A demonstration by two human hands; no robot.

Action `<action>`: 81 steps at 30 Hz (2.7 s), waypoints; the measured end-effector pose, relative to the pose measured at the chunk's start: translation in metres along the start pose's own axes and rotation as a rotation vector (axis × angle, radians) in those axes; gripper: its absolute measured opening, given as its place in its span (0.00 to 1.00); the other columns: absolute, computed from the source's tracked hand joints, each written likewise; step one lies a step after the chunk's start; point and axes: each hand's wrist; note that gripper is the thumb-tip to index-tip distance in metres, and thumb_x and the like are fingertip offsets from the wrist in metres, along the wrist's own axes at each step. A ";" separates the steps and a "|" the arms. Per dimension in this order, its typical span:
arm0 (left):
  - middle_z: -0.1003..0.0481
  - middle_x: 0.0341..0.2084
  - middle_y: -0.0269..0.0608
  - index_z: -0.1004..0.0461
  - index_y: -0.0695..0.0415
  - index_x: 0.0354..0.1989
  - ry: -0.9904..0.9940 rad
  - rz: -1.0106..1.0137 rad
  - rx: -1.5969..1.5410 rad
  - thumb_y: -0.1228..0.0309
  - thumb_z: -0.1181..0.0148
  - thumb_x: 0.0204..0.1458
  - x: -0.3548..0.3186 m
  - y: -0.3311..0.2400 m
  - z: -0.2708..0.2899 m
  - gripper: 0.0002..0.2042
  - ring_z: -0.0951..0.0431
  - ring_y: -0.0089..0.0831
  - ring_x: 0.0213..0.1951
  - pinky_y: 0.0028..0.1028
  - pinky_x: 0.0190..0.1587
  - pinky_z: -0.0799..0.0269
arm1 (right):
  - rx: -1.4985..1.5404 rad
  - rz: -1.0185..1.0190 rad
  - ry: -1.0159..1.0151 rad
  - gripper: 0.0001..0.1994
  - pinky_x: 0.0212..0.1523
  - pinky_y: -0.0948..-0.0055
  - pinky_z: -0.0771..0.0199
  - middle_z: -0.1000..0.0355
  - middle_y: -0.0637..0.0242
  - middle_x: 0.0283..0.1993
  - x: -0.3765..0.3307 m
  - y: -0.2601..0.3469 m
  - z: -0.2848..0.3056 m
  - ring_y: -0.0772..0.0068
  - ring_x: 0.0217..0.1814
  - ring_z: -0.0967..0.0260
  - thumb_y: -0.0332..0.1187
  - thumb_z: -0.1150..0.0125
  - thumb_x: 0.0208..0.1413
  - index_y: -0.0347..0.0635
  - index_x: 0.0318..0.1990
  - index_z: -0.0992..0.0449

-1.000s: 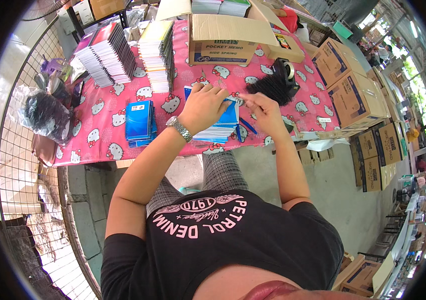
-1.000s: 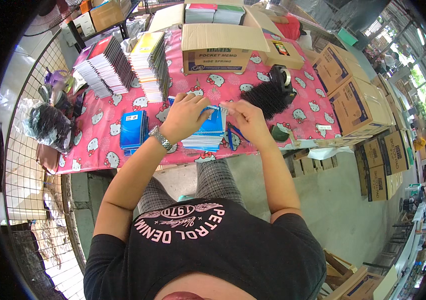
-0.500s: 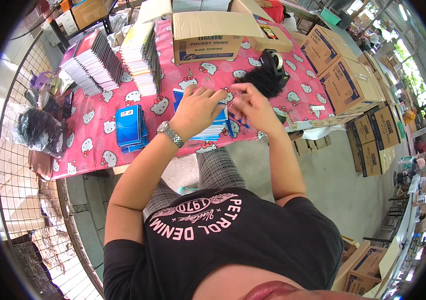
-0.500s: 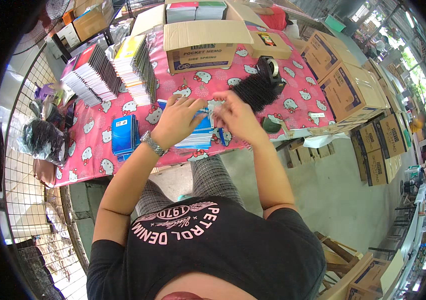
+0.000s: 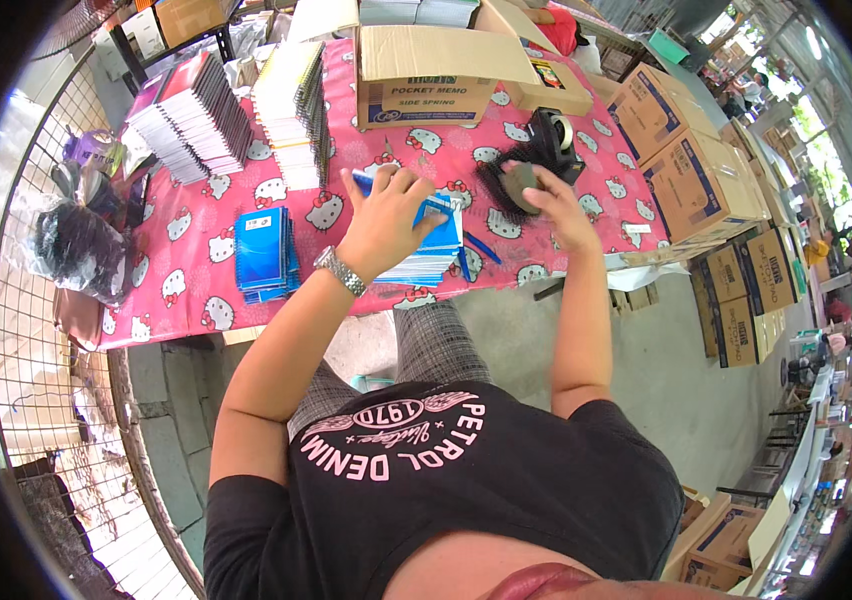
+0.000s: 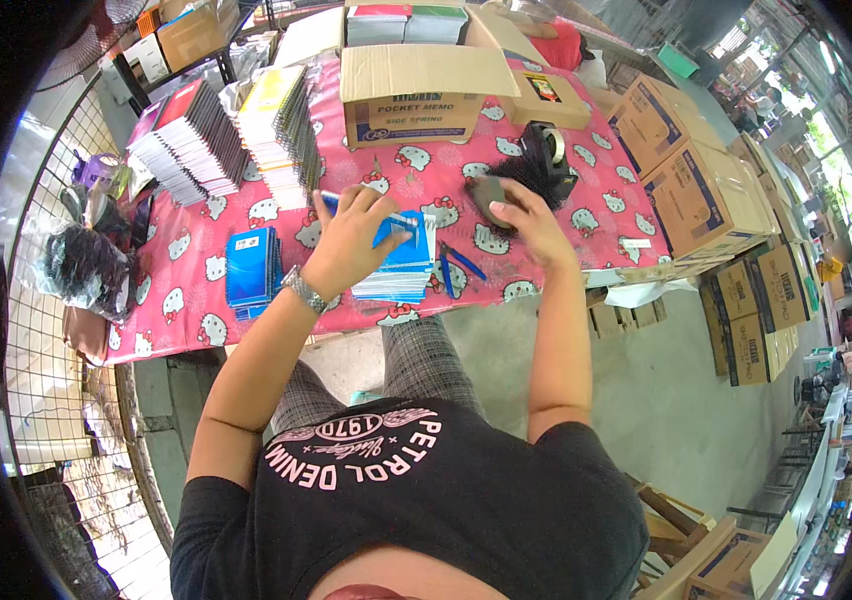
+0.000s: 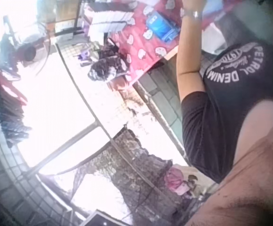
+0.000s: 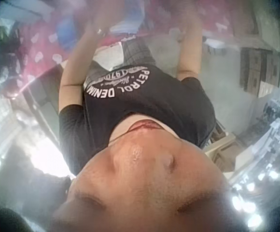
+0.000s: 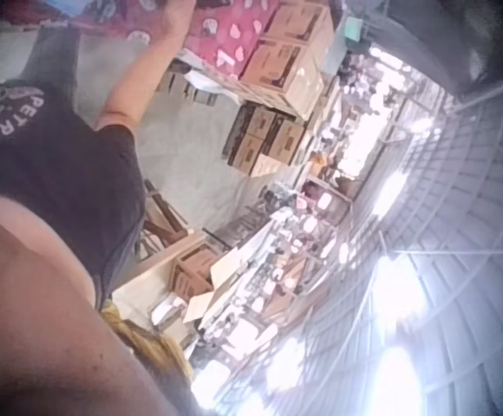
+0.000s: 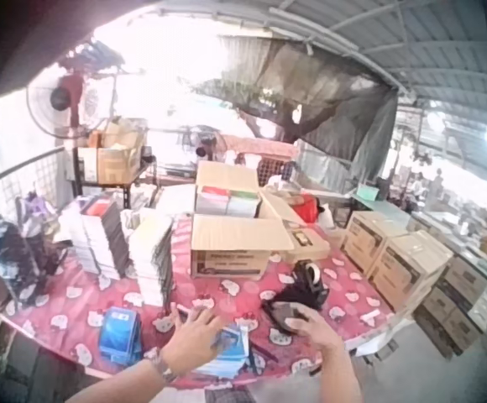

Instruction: The person manually binds small blue notebooks by inserting a metal spiral through pre-punched holes and then secures the wire.

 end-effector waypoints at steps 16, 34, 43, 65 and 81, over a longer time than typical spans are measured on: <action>0.27 0.41 0.35 0.25 0.51 0.40 0.232 -0.039 -0.185 0.52 0.29 0.41 0.022 0.007 0.009 0.22 0.31 0.37 0.52 0.52 0.53 0.41 | 0.443 -0.007 0.640 0.21 0.55 0.71 0.35 0.30 0.66 0.52 0.019 0.049 -0.036 0.72 0.52 0.33 0.35 0.36 0.50 0.33 0.51 0.25; 0.26 0.42 0.44 0.25 0.53 0.43 0.238 -0.011 -0.352 0.57 0.30 0.42 0.032 0.038 0.012 0.21 0.31 0.46 0.52 0.41 0.56 0.34 | 0.102 0.042 0.597 0.25 0.61 0.70 0.39 0.29 0.63 0.55 0.051 0.037 -0.039 0.69 0.58 0.34 0.37 0.38 0.51 0.35 0.56 0.28; 0.26 0.42 0.48 0.25 0.57 0.44 0.254 0.027 -0.579 0.64 0.30 0.43 0.039 0.053 0.008 0.19 0.26 0.46 0.47 0.38 0.53 0.30 | -0.075 -0.023 0.576 0.26 0.62 0.68 0.37 0.31 0.60 0.56 0.070 0.039 -0.051 0.68 0.58 0.32 0.42 0.36 0.48 0.31 0.51 0.26; 0.25 0.21 0.42 0.28 0.58 0.51 -0.128 0.364 -0.667 0.68 0.39 0.57 0.003 0.032 -0.002 0.15 0.24 0.26 0.20 0.27 0.26 0.26 | -1.349 0.104 -0.888 0.35 0.66 0.41 0.47 0.38 0.41 0.61 -0.036 -0.188 -0.004 0.36 0.66 0.44 0.47 0.34 0.50 0.41 0.63 0.36; 0.27 0.21 0.42 0.28 0.63 0.47 0.003 0.534 -0.798 0.64 0.43 0.61 0.000 0.038 -0.001 0.14 0.21 0.28 0.19 0.26 0.22 0.27 | -0.647 0.449 -0.629 0.28 0.55 0.61 0.30 0.31 0.55 0.56 -0.027 -0.062 -0.093 0.55 0.54 0.32 0.32 0.28 0.43 0.37 0.56 0.27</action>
Point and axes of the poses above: each hand's wrist, its own x-axis towards the middle knuckle, its own z-axis out of the back of the hand, y = z × x
